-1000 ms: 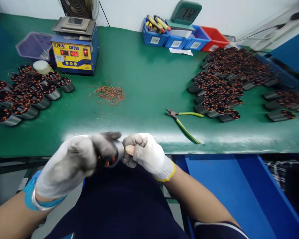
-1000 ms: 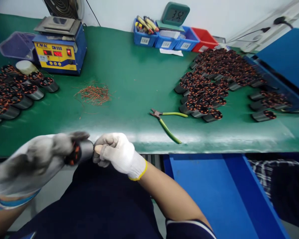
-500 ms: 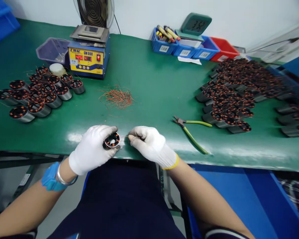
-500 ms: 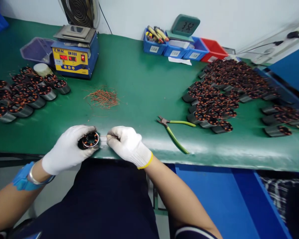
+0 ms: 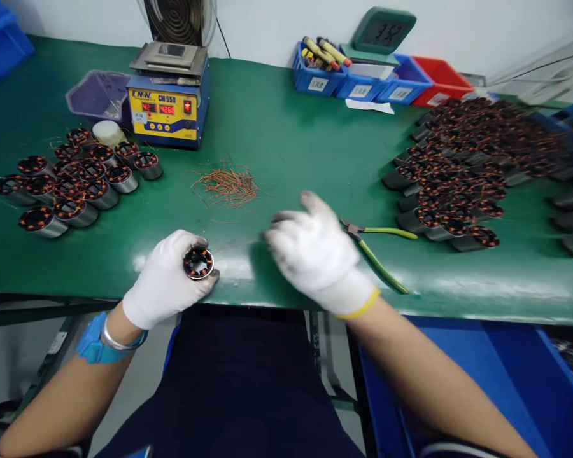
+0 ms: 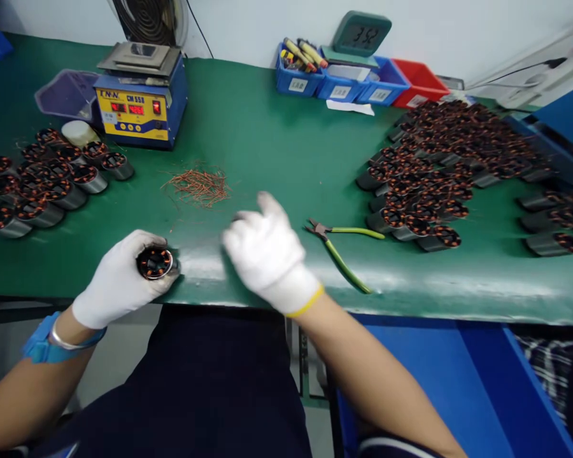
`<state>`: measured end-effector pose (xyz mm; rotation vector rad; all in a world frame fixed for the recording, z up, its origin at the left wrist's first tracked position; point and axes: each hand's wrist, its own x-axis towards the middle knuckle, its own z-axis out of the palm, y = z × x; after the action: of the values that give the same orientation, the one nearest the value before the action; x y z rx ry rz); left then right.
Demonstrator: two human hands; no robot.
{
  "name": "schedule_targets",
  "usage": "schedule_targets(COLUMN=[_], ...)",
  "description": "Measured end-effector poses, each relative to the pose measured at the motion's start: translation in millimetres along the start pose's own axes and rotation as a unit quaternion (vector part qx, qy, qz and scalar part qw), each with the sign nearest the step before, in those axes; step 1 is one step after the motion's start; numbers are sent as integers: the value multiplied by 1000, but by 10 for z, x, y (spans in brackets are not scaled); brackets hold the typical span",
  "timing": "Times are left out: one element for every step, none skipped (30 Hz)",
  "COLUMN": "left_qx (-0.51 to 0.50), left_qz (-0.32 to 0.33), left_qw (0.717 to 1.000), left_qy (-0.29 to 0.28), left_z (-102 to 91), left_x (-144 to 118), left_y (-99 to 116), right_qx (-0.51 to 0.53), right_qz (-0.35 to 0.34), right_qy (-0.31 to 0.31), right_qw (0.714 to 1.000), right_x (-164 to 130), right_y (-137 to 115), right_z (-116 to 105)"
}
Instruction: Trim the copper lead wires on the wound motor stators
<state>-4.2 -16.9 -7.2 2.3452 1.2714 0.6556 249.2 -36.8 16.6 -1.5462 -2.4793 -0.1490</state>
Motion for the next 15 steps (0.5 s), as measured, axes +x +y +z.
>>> schedule_targets(left_qx=[11, 22, 30, 34, 34, 32, 27, 19, 9, -3, -16, -30, -44, -57, -71], left_qz=[-22, -44, -66, -83, -96, -104, -108, -109, -111, -116, -125, -137, -148, -159, -167], left_qw=[1000, 999, 997, 996, 995, 994, 993, 993, 993, 992, 991, 989, 987, 985, 982], left_qy=[6, 7, 2, -6, -18, -28, -35, -38, -39, -39, -38, -37, -37, -40, -43], left_z=[-32, -65, -97, -126, -149, -164, -171, -172, -167, -160, -153, -147, -144, -144, -146], left_x=[9, 22, 40, 62, 87, 114, 140, 164, 184, 200, 211, 218, 222, 224, 224], left_y=[-10, -16, -20, -21, -21, -19, -16, -12, -6, 1, 9, 18, 26, 32, 36], right_qx=[-28, -53, -68, -86, -125, -159, -168, -159, -146, -127, -107, -90, -80, -76, -77], right_qz=[37, 82, 112, 153, 206, 257, 289, 307, 319, 320, 314, 302, 287, 276, 271], right_qy=[3, 11, 18, 20, -20, -49, -84, -110, -111, -104, -86, -64, -45, -36, -36], right_qw=[999, 995, 991, 984, 970, 952, 939, 932, 930, 933, 940, 947, 953, 958, 959], right_x=[-136, -301, -484, -674, -858, -1026, -1167, -1275, -1345, -1377, -1376, -1349, -1306, -1258, -1215], right_y=[184, 369, 539, 678, 776, 827, 829, 790, 720, 636, 554, 491, 458, 460, 494], right_z=[-69, -143, -212, -267, -300, -308, -292, -254, -202, -144, -88, -41, -8, 11, 14])
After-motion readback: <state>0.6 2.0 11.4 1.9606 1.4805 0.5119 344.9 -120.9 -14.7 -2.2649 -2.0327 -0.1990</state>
